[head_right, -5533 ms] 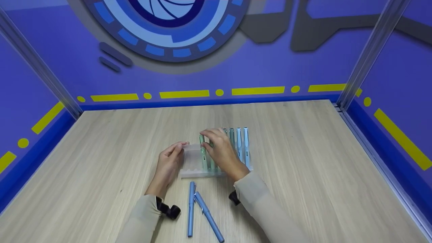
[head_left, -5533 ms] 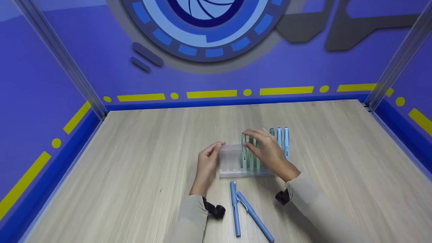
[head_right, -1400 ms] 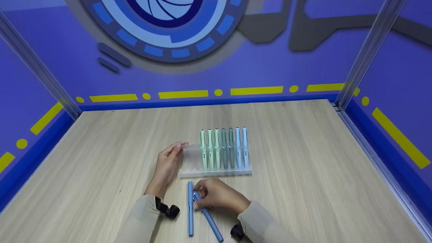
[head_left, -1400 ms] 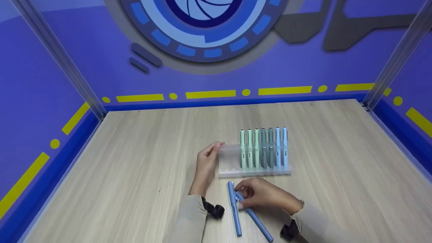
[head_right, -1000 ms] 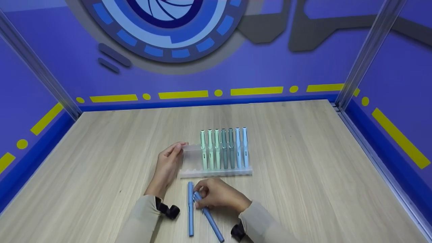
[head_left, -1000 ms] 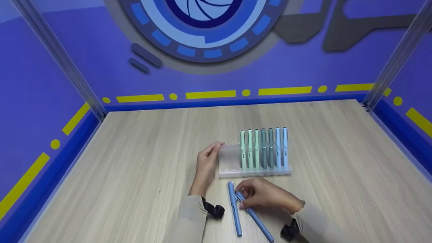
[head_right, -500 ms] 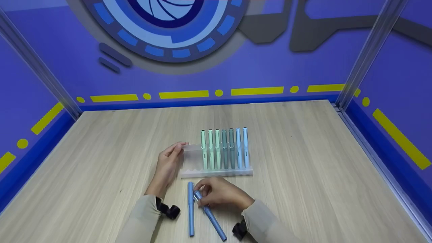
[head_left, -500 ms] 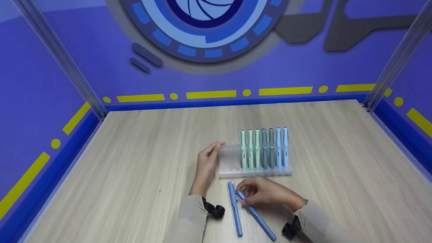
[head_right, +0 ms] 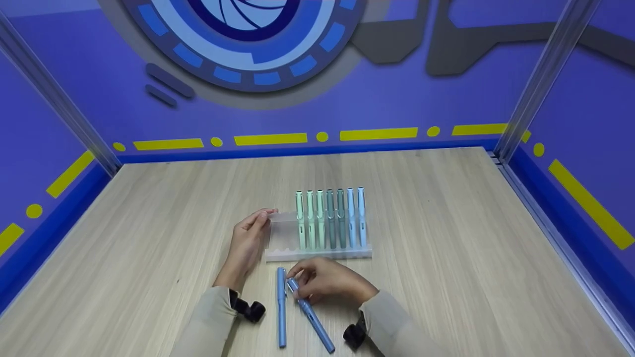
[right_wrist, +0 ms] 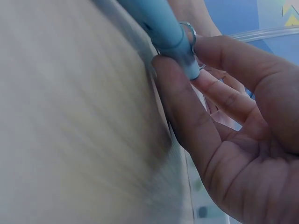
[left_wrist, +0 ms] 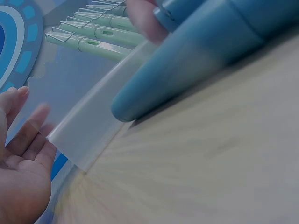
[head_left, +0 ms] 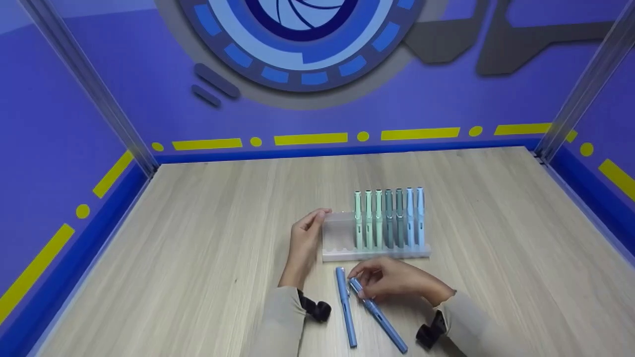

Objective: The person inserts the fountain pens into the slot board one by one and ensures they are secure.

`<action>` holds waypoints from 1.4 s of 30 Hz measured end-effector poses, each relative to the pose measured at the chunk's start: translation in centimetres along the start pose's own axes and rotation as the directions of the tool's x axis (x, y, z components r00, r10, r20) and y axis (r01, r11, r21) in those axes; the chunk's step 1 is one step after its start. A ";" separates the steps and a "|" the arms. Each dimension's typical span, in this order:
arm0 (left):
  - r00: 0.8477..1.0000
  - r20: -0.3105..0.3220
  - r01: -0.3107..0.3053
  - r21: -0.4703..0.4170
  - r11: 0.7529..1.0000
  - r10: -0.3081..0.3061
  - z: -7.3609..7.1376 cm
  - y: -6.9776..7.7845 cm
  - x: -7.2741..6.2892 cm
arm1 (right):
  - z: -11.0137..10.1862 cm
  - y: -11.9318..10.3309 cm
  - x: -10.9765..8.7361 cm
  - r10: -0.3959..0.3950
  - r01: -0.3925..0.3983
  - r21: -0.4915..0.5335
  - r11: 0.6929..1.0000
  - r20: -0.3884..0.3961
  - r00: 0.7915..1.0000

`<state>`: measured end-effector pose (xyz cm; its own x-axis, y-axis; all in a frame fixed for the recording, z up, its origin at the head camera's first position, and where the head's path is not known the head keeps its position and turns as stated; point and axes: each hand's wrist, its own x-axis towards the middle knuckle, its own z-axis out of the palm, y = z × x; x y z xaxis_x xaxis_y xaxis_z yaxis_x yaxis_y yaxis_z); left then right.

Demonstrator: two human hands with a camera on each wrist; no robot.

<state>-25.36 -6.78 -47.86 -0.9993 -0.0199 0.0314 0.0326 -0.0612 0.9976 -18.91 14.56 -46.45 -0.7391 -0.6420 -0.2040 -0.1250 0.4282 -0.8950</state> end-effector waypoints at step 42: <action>1.000 -0.013 -0.008 -0.002 1.000 0.008 0.1 -1.2 0.6 | -2.0 -1.9 0.4 -0.065 0.089 0.138 0.986 -0.169 0.983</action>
<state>-25.98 -6.65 -49.04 -0.9987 -0.0329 0.0390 0.0410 -0.0633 0.9972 -20.28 14.75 -44.02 -0.8306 -0.5519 -0.0751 -0.0978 0.2773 -0.9558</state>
